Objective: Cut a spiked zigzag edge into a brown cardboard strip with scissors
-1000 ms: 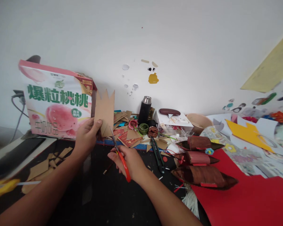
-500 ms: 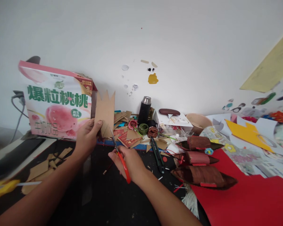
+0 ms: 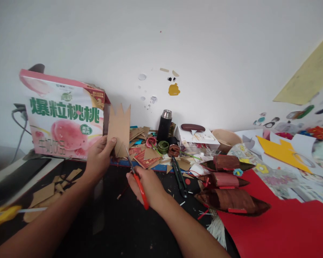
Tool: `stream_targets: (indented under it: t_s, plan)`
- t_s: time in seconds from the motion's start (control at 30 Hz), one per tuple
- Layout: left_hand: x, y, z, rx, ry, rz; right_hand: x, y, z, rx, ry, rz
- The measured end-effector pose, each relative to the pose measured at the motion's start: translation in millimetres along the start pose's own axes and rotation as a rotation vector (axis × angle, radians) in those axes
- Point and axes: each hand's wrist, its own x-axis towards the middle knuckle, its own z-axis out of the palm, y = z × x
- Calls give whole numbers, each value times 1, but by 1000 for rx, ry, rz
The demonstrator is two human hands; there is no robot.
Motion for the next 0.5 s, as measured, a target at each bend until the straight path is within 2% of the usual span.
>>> stream_targets:
  t_s: [0.27, 0.5]
  plan:
    - [0, -1, 0, 14, 12, -8, 0, -4, -1, 9, 4, 51]
    - [0, -1, 0, 6, 10, -11, -1, -6, -1, 1, 7, 40]
